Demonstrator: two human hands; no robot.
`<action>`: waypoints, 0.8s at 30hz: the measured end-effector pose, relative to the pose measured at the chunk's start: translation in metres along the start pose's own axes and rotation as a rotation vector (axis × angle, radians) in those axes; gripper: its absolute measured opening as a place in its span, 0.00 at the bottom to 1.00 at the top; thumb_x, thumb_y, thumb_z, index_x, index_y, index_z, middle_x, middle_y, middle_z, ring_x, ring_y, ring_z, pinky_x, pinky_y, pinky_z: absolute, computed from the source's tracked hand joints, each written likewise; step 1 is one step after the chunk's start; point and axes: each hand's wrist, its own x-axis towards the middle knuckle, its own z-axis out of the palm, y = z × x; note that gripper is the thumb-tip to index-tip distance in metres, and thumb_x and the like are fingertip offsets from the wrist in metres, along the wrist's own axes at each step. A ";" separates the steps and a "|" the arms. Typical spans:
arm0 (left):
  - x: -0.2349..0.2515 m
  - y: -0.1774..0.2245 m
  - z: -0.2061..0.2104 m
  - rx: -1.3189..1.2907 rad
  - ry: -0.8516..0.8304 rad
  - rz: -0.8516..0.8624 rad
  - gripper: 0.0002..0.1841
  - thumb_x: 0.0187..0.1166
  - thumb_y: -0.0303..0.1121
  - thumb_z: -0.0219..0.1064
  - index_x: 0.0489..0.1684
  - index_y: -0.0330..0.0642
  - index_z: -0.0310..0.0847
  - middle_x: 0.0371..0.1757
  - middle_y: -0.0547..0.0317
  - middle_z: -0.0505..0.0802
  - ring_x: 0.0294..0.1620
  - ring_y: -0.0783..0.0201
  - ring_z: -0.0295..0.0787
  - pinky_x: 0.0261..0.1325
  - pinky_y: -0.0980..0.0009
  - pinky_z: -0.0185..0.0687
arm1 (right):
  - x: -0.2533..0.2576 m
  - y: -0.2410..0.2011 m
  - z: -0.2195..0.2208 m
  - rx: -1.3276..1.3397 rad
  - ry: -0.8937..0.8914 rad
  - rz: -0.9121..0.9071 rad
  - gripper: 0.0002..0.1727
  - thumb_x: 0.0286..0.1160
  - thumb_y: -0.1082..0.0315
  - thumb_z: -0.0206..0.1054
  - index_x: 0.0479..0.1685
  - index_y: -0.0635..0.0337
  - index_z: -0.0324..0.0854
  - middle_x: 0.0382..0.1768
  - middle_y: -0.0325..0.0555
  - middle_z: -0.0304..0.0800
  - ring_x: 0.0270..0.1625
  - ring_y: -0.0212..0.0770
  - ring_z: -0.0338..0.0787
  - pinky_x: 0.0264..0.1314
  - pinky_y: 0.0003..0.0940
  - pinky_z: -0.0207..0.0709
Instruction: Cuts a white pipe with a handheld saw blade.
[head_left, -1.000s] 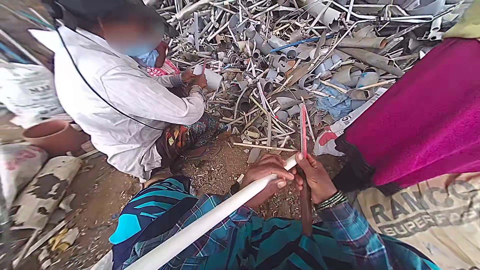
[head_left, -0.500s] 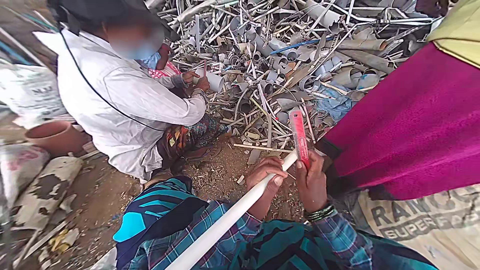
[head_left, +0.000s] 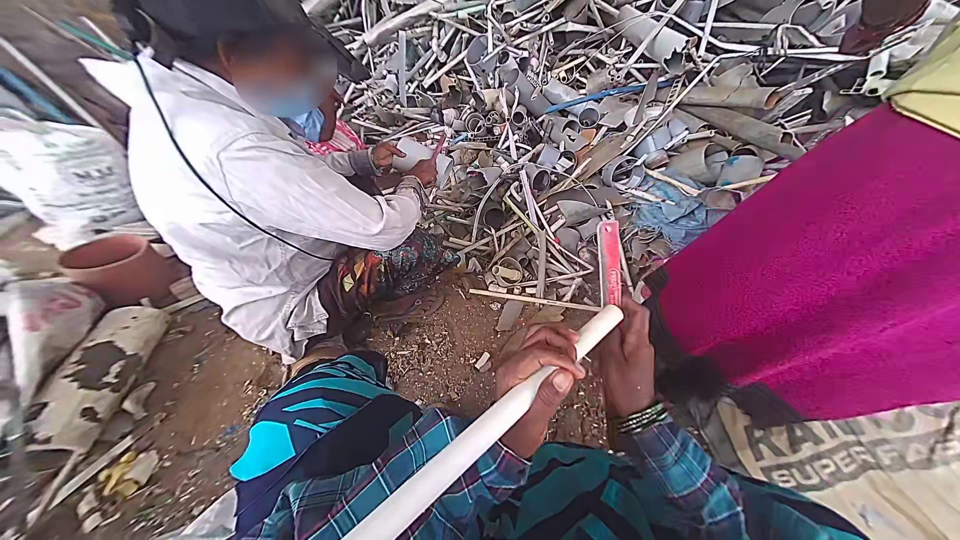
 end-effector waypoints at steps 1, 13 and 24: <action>0.002 0.001 -0.001 0.006 -0.003 0.000 0.15 0.89 0.47 0.59 0.41 0.50 0.87 0.46 0.72 0.91 0.64 0.72 0.84 0.71 0.74 0.77 | 0.002 0.001 -0.001 0.047 0.046 -0.021 0.24 0.86 0.68 0.51 0.73 0.79 0.62 0.25 0.38 0.77 0.16 0.22 0.75 0.19 0.22 0.75; 0.003 -0.010 -0.011 0.006 0.002 -0.038 0.12 0.88 0.45 0.60 0.40 0.52 0.86 0.48 0.72 0.91 0.67 0.71 0.83 0.77 0.69 0.74 | -0.011 -0.013 -0.001 -0.289 0.065 -0.387 0.21 0.87 0.58 0.52 0.49 0.72 0.79 0.17 0.47 0.81 0.14 0.35 0.79 0.18 0.30 0.75; 0.004 -0.008 -0.010 0.188 0.043 -0.155 0.11 0.82 0.43 0.67 0.42 0.45 0.85 0.52 0.70 0.82 0.52 0.83 0.81 0.49 0.86 0.82 | -0.004 -0.005 -0.009 -0.245 -0.007 -0.212 0.19 0.86 0.64 0.54 0.56 0.75 0.78 0.18 0.47 0.80 0.14 0.38 0.80 0.18 0.36 0.76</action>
